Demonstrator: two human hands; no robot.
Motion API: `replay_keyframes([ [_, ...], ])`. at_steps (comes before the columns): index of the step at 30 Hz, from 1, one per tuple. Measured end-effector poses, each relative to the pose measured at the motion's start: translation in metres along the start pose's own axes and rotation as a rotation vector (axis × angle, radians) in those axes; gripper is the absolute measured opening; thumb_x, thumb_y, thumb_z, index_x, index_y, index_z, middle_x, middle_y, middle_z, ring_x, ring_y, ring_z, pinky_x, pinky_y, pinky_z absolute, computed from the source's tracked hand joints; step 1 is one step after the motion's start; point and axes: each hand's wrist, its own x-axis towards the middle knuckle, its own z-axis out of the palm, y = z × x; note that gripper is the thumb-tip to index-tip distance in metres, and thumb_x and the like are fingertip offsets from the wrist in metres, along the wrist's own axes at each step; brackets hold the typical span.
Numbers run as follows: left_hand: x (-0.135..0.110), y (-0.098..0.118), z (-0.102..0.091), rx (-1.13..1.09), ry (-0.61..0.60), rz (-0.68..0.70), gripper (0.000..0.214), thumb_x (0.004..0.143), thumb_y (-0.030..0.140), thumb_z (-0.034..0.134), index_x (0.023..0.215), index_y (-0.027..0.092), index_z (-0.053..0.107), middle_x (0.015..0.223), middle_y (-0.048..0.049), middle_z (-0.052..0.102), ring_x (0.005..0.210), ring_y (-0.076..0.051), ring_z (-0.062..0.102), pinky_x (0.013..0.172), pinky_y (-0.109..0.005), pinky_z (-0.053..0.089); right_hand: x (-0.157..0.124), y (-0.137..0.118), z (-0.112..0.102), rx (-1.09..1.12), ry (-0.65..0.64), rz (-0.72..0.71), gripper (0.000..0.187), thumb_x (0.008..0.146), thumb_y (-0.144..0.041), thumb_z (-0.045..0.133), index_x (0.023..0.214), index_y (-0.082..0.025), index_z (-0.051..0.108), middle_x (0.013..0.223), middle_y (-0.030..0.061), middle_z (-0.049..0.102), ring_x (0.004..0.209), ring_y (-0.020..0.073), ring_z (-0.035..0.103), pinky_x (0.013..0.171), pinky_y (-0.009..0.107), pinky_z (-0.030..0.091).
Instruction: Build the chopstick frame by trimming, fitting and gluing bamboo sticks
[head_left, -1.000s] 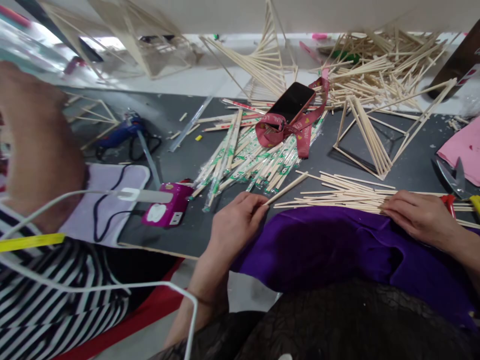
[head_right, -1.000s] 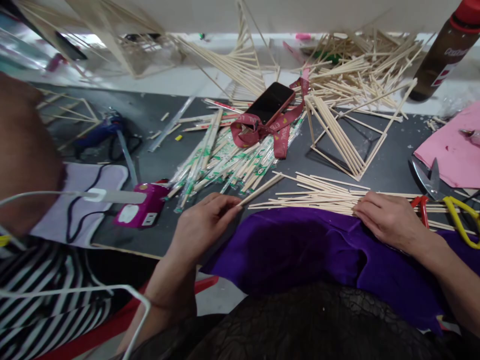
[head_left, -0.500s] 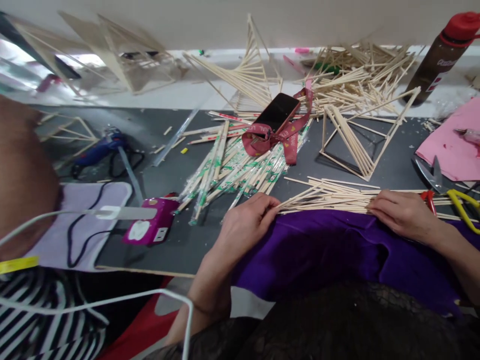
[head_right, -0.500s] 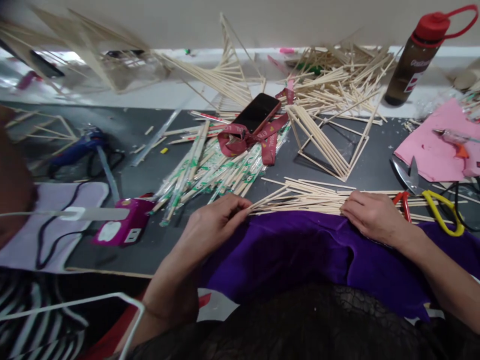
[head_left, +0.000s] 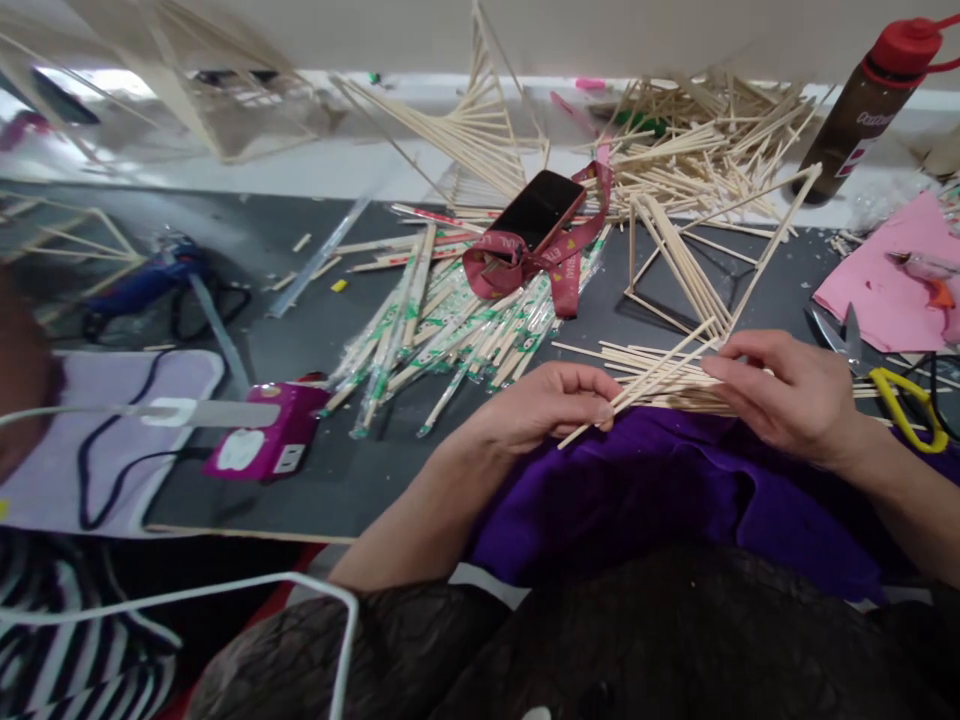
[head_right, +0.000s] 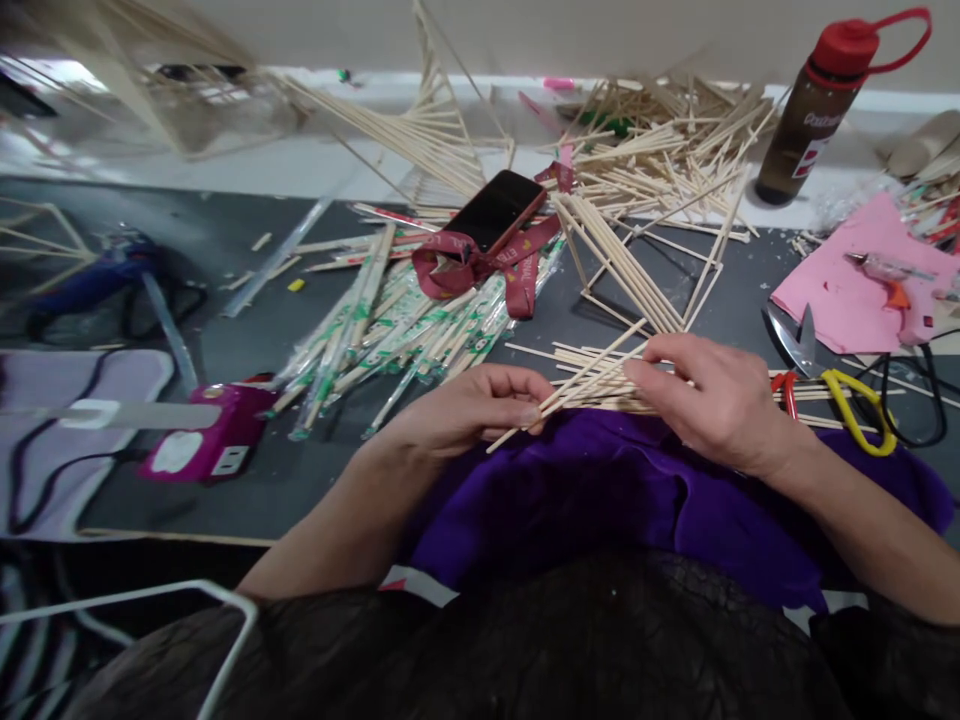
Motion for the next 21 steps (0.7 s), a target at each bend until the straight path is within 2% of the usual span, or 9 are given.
replay_keyframes([
  [4, 0.005, -0.005, 0.009, -0.098, -0.119, -0.061, 0.022, 0.052, 0.021, 0.074, 0.071, 0.013, 0.066, 0.052, 0.0023, 0.060, 0.033, 0.000, 0.027, 0.035, -0.019, 0.009, 0.008, -0.008, 0.005, -0.087, -0.036, -0.108, 0.018, 0.092, -0.021, 0.053, 0.106, -0.023, 0.065, 0.099, 0.0042, 0.072, 0.079, 0.0141, 0.064, 0.062, 0.024, 0.046],
  [8, 0.007, -0.012, 0.009, -0.108, -0.163, -0.081, 0.020, 0.054, 0.020, 0.073, 0.072, 0.014, 0.066, 0.053, 0.0023, 0.061, 0.033, 0.000, 0.027, 0.034, -0.018, 0.009, 0.005, -0.008, 0.014, -0.097, -0.054, -0.088, 0.019, 0.092, -0.020, 0.053, 0.107, -0.022, 0.064, 0.102, 0.0049, 0.071, 0.083, 0.0145, 0.064, 0.064, 0.025, 0.045],
  [13, 0.006, -0.016, 0.000, -0.048, -0.016, -0.073, 0.021, 0.056, 0.020, 0.073, 0.075, 0.013, 0.067, 0.055, 0.0018, 0.061, 0.035, -0.001, 0.029, 0.035, -0.017, 0.013, -0.004, 0.001, 0.022, -0.073, -0.065, 0.062, 0.021, 0.092, -0.021, 0.052, 0.112, -0.019, 0.061, 0.105, 0.0074, 0.068, 0.082, 0.0153, 0.062, 0.061, 0.026, 0.043],
  [17, 0.001, -0.012, -0.008, 0.081, 0.114, -0.042, 0.023, 0.055, 0.024, 0.073, 0.076, 0.014, 0.068, 0.058, 0.0013, 0.062, 0.041, -0.004, 0.039, 0.039, -0.017, 0.023, -0.006, 0.002, 0.024, -0.035, -0.055, 0.103, 0.021, 0.093, -0.020, 0.052, 0.112, -0.017, 0.060, 0.104, 0.0080, 0.067, 0.080, 0.0147, 0.062, 0.059, 0.025, 0.044],
  [21, -0.005, -0.007, -0.010, 0.258, 0.093, 0.007, 0.024, 0.059, 0.031, 0.071, 0.078, 0.016, 0.069, 0.060, 0.0016, 0.062, 0.048, -0.007, 0.045, 0.045, -0.018, 0.032, 0.000, -0.003, 0.027, 0.027, -0.056, 0.205, 0.029, 0.095, -0.021, 0.047, 0.121, -0.014, 0.056, 0.111, 0.0120, 0.065, 0.089, 0.0176, 0.063, 0.063, 0.026, 0.048],
])
